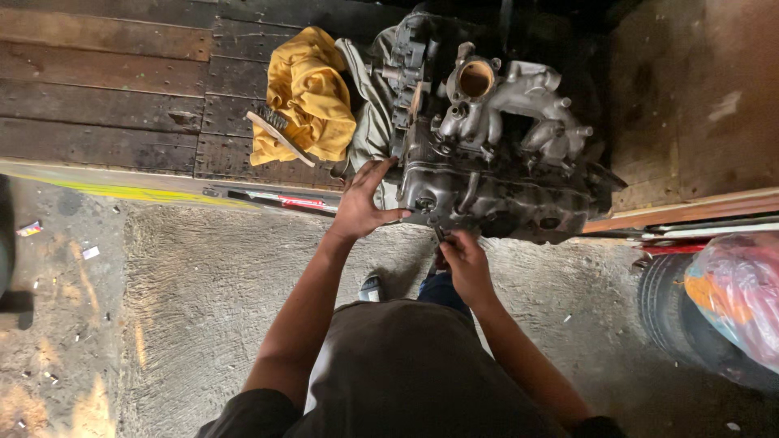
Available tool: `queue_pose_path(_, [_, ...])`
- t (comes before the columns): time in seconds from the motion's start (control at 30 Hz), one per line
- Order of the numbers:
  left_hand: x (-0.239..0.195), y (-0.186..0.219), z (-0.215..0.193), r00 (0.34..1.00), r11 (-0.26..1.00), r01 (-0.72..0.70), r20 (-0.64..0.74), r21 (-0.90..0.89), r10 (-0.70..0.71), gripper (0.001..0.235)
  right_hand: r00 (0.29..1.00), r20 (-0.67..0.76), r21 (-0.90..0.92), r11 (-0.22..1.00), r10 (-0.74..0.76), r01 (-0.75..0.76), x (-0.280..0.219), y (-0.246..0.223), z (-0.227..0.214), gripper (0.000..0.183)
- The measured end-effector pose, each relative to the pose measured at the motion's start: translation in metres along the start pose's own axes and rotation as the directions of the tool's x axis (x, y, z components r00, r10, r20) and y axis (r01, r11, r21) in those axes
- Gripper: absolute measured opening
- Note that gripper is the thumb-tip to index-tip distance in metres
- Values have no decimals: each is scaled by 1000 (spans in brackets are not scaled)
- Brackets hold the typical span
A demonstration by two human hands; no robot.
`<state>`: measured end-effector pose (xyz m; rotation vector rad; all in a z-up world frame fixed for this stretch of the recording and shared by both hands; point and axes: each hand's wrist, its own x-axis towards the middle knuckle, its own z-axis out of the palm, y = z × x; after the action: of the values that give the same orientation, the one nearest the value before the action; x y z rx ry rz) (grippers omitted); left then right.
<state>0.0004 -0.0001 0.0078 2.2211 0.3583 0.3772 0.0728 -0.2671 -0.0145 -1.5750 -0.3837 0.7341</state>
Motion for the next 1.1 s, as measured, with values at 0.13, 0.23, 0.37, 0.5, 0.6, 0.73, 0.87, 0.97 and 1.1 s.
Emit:
queue_pose_path(0.13, [-2,-3,1,997,998,-49,-53,-32,47,111,999,-20,46,998,-29,30,8,16,11,25])
queue_pose_path(0.23, [-4,-2,1,997,997,-56,-63,-50,53,110,996,-13,79,993,-89,90,13,26,17,24])
queue_pose_path(0.37, [-3,-1,0,999,999,-28,-36,-38,26,112,994,-34,148,983,-100,104,17,35,22,21])
queue_pose_path(0.5, [-2,0,-2,998,998,-51,-38,-36,50,111,997,-27,214,974,-67,71,22,37,24,21])
queue_pose_path(0.6, [-3,0,-3,1000,999,-22,-20,-44,21,110,987,-60,52,987,-150,153,25,38,22,20])
queue_pose_path(0.73, [-2,2,-3,1000,999,-24,-17,-32,24,110,974,-81,-25,977,-211,210,30,37,20,19])
queue_pose_path(0.87, [1,2,-3,1000,1000,-12,-11,-4,12,110,969,-117,-110,973,-216,204,26,27,24,18])
queue_pose_path(0.97, [-2,1,-2,1000,1000,-20,-11,2,20,111,929,-130,-305,906,-346,294,18,10,25,17])
queue_pose_path(1.1, [-1,1,-1,1000,1000,-7,-13,27,7,112,859,3,-750,567,-512,341,10,-34,10,15])
